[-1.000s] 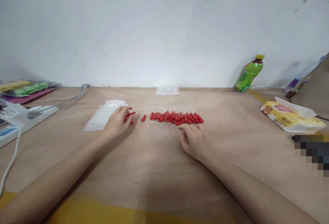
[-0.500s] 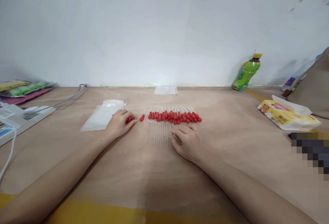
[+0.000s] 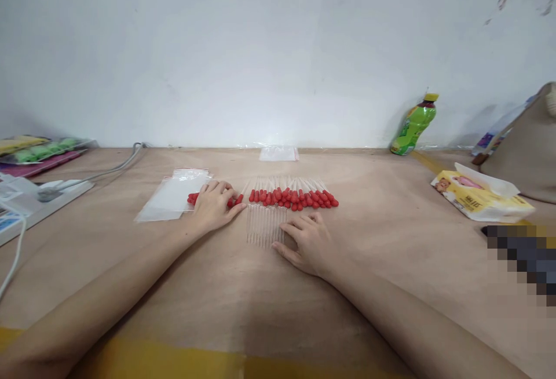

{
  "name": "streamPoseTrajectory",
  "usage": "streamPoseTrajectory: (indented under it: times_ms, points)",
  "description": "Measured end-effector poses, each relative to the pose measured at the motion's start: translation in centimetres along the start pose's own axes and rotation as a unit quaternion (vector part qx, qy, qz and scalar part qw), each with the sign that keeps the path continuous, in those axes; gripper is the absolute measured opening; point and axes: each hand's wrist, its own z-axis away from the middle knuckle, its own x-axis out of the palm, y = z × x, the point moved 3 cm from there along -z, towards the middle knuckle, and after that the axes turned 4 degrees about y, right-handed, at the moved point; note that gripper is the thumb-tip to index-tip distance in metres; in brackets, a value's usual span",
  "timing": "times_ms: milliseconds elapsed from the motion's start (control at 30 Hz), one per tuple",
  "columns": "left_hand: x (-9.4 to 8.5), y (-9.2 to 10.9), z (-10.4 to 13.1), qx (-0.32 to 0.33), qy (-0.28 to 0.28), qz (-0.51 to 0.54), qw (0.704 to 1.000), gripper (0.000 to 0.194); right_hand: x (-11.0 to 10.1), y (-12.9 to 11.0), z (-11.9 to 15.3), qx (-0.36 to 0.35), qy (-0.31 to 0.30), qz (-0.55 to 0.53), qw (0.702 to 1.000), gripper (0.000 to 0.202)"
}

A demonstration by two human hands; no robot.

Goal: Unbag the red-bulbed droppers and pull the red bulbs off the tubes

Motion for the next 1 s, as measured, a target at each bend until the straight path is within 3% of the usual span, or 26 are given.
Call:
streamPoseTrajectory:
  times_ms: [167, 300, 400, 533, 667, 867, 1000]
  points:
    - [-0.1, 0.0, 0.2, -0.034, 0.022, -0.003, 0.999, 0.018, 0.0, 0.0, 0.0, -0.003, -0.004, -0.026, 1.000, 0.028]
    - [-1.7, -0.1, 0.8, -0.061, 0.038, 0.002, 0.997, 0.016, 0.2, 0.5, 0.2, 0.011, 0.009, -0.026, 1.000, 0.028]
    - [-2.9, -0.2, 1.5, -0.061, 0.062, 0.014, 0.996, 0.014, 0.3, 0.9, 0.3, 0.014, 0.052, -0.037, 0.998, 0.029]
    - [-3.7, 0.5, 2.5, -0.008, 0.099, 0.097, 0.990, 0.008, -0.2, 1.1, 0.1, 0.019, 0.126, -0.048, 0.991, 0.041]
    - [-3.5, 3.1, 3.3, 0.089, 0.107, 0.196, 0.971, 0.006, -0.5, 0.7, -0.3, -0.031, 0.118, -0.020, 0.992, 0.052]
    - [-2.5, 6.1, 3.6, 0.128, 0.105, 0.290, 0.943, 0.009, -0.3, 0.5, -0.4, -0.070, 0.100, -0.010, 0.992, 0.016]
    - [-2.3, 6.6, 3.3, 0.131, 0.081, 0.306, 0.939, 0.024, 0.1, 0.2, -0.5, -0.075, 0.083, -0.022, 0.993, 0.011]
